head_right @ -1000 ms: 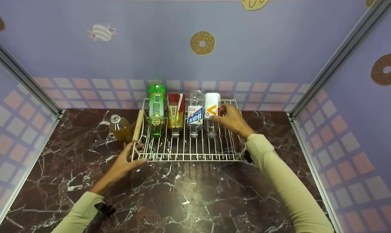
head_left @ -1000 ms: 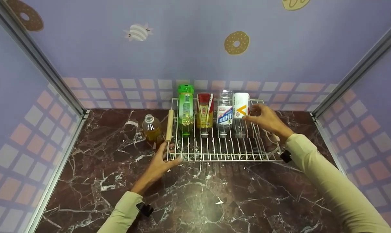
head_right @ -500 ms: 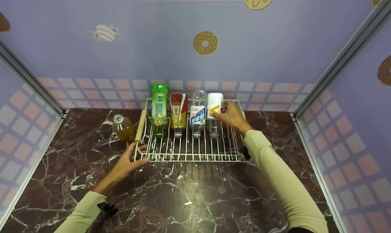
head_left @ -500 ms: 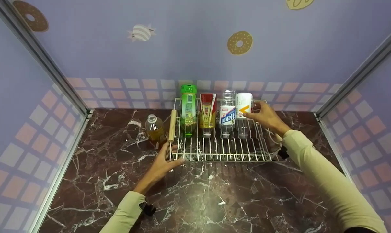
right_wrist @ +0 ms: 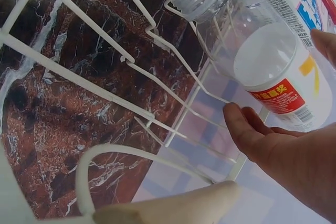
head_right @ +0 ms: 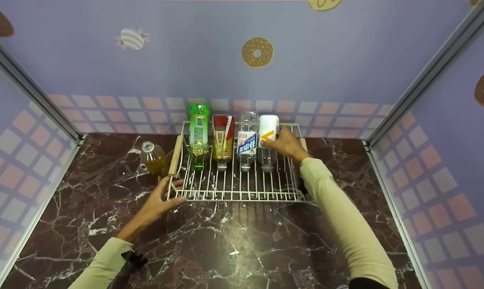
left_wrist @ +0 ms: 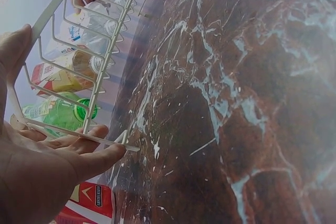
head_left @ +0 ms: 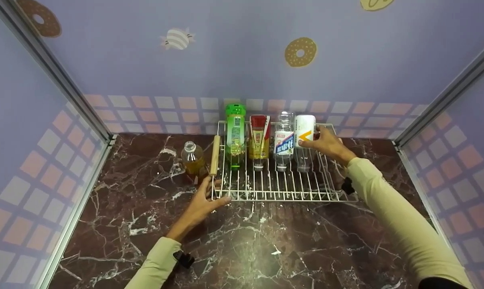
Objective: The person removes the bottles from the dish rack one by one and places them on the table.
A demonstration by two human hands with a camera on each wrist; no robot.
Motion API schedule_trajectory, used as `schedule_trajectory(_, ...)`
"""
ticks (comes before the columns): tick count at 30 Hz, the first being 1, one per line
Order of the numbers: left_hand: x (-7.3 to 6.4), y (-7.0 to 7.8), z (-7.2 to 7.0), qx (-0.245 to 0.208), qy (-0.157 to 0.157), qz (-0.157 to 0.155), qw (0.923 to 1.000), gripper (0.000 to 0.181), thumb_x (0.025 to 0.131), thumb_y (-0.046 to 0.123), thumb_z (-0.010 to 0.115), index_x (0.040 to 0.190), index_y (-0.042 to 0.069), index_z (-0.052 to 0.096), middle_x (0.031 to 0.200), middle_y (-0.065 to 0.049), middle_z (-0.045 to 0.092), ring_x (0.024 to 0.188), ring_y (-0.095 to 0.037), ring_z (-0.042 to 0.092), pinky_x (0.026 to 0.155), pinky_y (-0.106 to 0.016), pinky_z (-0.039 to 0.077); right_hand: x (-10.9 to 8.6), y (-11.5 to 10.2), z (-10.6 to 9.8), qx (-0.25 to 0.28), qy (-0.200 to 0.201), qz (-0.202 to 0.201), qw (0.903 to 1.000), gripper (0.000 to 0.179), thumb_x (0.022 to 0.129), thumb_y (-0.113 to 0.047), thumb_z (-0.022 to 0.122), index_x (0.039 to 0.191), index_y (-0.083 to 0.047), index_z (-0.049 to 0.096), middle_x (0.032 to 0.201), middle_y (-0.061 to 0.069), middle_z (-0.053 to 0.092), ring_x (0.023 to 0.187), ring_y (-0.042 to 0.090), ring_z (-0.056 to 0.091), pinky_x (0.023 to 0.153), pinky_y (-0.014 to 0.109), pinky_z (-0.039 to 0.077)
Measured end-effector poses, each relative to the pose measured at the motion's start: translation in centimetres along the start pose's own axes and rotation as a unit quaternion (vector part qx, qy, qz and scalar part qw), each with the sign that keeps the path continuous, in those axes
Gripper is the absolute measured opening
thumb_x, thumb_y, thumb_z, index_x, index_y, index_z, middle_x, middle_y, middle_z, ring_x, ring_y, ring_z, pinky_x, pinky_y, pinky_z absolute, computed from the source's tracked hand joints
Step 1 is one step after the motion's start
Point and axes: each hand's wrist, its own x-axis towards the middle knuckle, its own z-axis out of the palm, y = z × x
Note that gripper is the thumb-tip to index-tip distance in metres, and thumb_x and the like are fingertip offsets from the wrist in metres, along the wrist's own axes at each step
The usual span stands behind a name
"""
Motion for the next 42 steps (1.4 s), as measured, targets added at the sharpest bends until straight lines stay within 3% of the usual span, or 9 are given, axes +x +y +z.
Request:
schedule_trajectory(10,0.1,-0.4,0.0,0.001,0.006,0.0,1.0,0.107,0.091,0.039,0.09,0.172,0.006,0.027,0.173,-0.022,0.039,0.157,-0.053,0.037,0.123,-0.07,0.04,0.3,0.6,0.6,0.032,-0.061,-0.003,0.9976,0.052,0.103,-0.014,0.075,0.144,0.011,0.054,0.13,0.024,0.066,0.116,0.034,0.063,0.114,0.06,0.05)
schedule_trajectory(20,0.1,-0.4,0.3,0.003,0.009,-0.003,1.0,0.113,0.09,0.042,0.091,0.173,0.005,0.025,0.172,-0.02,0.042,0.156,-0.051,0.04,0.123,-0.069,0.04,0.1,0.7,0.3,0.04,-0.052,0.011,0.9978,0.049,0.1,-0.016,0.08,0.137,0.008,0.057,0.113,0.011,0.068,0.097,0.026,0.066,0.083,0.033,0.061)
schedule_trajectory(24,0.1,-0.4,0.2,0.012,0.011,-0.006,0.9999,0.113,0.091,0.042,0.091,0.174,0.006,0.022,0.173,-0.019,0.041,0.158,-0.05,0.037,0.124,-0.071,0.037,-0.2,0.4,-0.1,0.054,-0.044,0.011,0.9975,0.048,0.099,-0.012,0.081,0.135,0.008,0.057,0.109,0.01,0.067,0.09,0.023,0.067,0.075,0.029,0.062)
schedule_trajectory(30,-0.1,-0.4,0.0,0.017,0.013,-0.006,0.9998,0.114,0.091,0.041,0.09,0.174,0.006,0.02,0.174,-0.019,0.04,0.161,-0.051,0.031,0.125,-0.075,0.031,-1.4,-0.5,-0.7,0.049,-0.042,0.002,0.9979,0.054,0.098,-0.014,0.083,0.14,0.006,0.056,0.117,0.015,0.067,0.102,0.032,0.067,0.091,0.04,0.063)
schedule_trajectory(37,-0.2,-0.2,-0.1,-0.008,0.008,-0.001,0.9999,0.114,0.092,0.034,0.091,0.174,0.002,0.018,0.173,-0.021,0.041,0.159,-0.048,0.036,0.125,-0.066,0.04,-3.1,-1.1,-1.3,0.003,-0.016,0.021,0.9997,0.07,0.098,-0.021,0.084,0.149,0.008,0.045,0.133,0.027,0.063,0.117,0.038,0.064,0.109,0.055,0.057)
schedule_trajectory(42,-0.1,0.0,0.1,-0.019,0.001,-0.005,0.9998,0.116,0.092,0.033,0.091,0.175,0.004,0.015,0.174,-0.021,0.038,0.159,-0.047,0.036,0.124,-0.064,0.043,-4.4,-1.3,-1.8,-0.007,-0.013,0.021,0.9997,0.084,0.096,-0.029,0.087,0.156,0.005,0.039,0.14,0.03,0.062,0.124,0.043,0.063,0.112,0.059,0.056)
